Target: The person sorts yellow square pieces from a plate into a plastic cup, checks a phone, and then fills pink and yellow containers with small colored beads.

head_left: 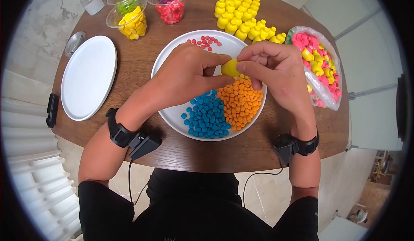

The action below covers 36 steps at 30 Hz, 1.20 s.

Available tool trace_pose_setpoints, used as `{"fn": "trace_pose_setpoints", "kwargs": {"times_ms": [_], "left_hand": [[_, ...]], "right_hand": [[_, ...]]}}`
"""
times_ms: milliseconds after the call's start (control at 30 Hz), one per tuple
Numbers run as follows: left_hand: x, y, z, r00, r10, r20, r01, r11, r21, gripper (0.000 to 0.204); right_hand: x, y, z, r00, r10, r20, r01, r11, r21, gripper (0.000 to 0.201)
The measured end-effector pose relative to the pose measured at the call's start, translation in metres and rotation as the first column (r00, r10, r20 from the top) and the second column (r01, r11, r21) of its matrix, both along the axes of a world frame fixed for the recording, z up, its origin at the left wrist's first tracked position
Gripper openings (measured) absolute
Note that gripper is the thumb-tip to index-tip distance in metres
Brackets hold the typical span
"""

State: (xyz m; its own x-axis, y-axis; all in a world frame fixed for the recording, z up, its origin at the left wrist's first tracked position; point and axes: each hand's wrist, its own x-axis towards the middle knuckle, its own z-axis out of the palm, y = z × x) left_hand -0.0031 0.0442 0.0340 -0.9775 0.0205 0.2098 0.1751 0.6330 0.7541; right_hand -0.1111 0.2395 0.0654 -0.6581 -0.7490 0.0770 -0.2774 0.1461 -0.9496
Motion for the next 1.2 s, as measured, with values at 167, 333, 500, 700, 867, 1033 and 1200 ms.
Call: {"fn": "trace_pose_setpoints", "kwargs": {"times_ms": [167,333,500,700,867,1033,1200], "left_hand": [[0.0,0.0,0.001,0.991,-0.052,0.121,0.041,0.995,0.088,0.04],[0.001,0.0,0.002,0.988,-0.071,0.139,0.049,0.987,0.156,0.038],[0.001,0.003,-0.001,0.997,-0.068,0.044,0.06,0.983,0.175,0.026],[-0.002,0.001,-0.004,0.996,-0.062,0.06,0.048,0.979,0.199,0.035],[-0.001,-0.001,0.008,0.994,-0.022,0.11,0.0,0.981,0.194,0.04],[-0.007,-0.012,0.0,0.997,0.029,0.069,-0.046,0.965,0.26,0.031],[-0.015,-0.037,0.0,0.978,0.209,-0.01,-0.207,0.973,0.098,0.023]], "right_hand": [[0.0,0.002,0.002,1.0,0.015,0.003,-0.015,1.0,0.001,0.009],[-0.008,0.005,0.0,0.997,0.049,0.066,-0.043,0.996,-0.082,0.009],[-0.01,0.006,0.001,0.991,0.083,0.102,-0.07,0.99,-0.125,0.009],[-0.008,0.004,-0.001,0.983,0.075,0.165,-0.052,0.989,-0.137,0.009],[-0.004,0.001,-0.003,0.994,0.02,0.109,0.0,0.984,-0.179,0.007],[-0.01,0.002,-0.005,0.989,-0.086,0.122,0.118,0.952,-0.284,0.006],[-0.019,0.005,-0.009,0.978,-0.195,0.078,0.21,0.914,-0.348,0.006]]}}
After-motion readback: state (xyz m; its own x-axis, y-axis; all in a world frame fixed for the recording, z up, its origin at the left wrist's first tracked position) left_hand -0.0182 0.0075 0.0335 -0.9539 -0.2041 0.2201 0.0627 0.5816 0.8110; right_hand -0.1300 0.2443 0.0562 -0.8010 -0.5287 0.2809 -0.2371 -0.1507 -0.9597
